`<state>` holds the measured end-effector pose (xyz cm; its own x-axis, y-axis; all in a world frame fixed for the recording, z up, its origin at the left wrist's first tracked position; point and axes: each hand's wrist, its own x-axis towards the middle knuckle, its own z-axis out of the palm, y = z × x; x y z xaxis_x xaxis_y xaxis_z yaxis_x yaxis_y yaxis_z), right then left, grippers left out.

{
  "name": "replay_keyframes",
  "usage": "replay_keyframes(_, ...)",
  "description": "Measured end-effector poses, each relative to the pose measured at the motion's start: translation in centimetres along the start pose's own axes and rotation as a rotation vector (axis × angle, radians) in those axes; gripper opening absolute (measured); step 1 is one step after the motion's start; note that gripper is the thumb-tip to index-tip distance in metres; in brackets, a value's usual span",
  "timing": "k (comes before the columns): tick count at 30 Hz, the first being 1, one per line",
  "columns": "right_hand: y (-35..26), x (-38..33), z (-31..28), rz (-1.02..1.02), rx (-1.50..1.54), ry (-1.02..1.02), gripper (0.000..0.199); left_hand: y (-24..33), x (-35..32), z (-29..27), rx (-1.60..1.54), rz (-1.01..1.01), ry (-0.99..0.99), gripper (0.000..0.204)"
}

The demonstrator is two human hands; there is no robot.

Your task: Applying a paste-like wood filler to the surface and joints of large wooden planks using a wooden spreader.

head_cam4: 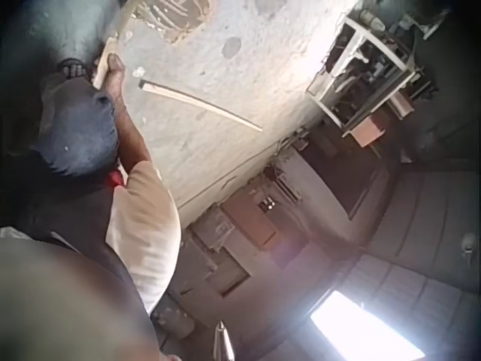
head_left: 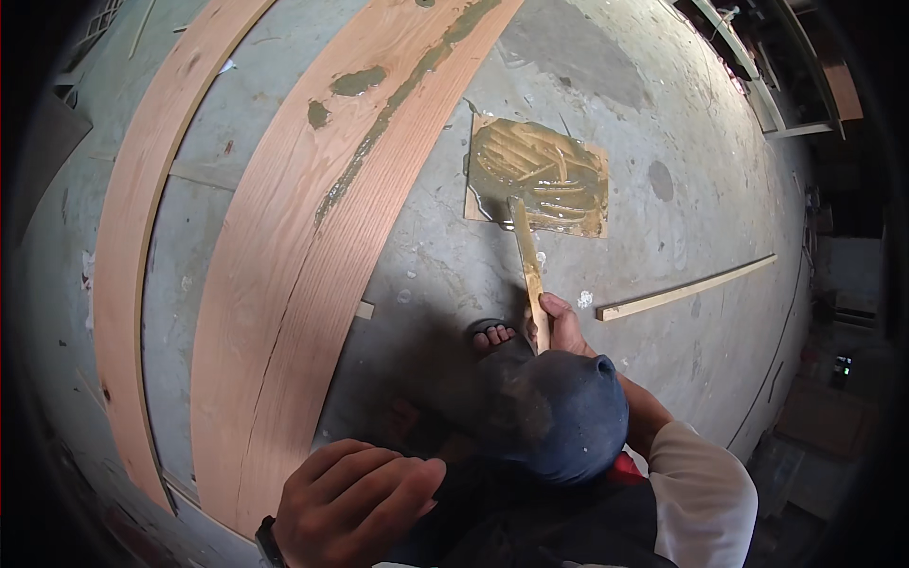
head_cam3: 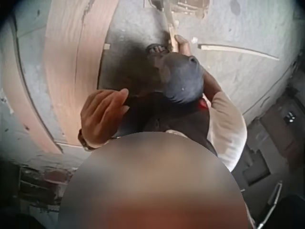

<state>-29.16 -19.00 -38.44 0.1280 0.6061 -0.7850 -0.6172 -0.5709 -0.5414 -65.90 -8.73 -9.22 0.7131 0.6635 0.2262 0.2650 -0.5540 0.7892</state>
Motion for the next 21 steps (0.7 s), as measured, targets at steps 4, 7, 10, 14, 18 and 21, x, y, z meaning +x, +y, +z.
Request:
replay_keyframes(4, -2.8, 0.1, 1.8, 0.065, 0.031, -0.305, 0.025, -0.1, -1.1, 0.7, 0.061, -0.041, 0.029, 0.034)
replay_keyframes(7, -3.7, 1.4, 5.8, -0.115, -0.242, -0.499, 0.028, 0.2, -2.1, 0.7, 0.078, -0.052, 0.022, 0.035)
replay_keyframes(10, -3.8, 3.1, 10.9, -0.075, -0.640, -0.489, 0.022, 0.8, -2.9, 0.7, 0.098, -0.064, 0.021, 0.038)
replay_keyframes(14, -2.5, 5.5, 17.8, -0.720, -1.317, -0.640, 0.025, 1.6, -3.8, 0.9, 0.127, -0.051, 0.078, 0.038)
replay_keyframes(18, -2.2, 6.7, 20.6, -0.965, -1.677, -0.484, 0.030, 1.9, -4.8, 1.0, 0.142, -0.047, 0.106, 0.035)
replay_keyframes(21, -2.6, 7.2, 20.0, -1.149, -1.716, -0.382, 0.034, 1.8, -5.1, 1.0, 0.146, -0.022, 0.130, 0.035)
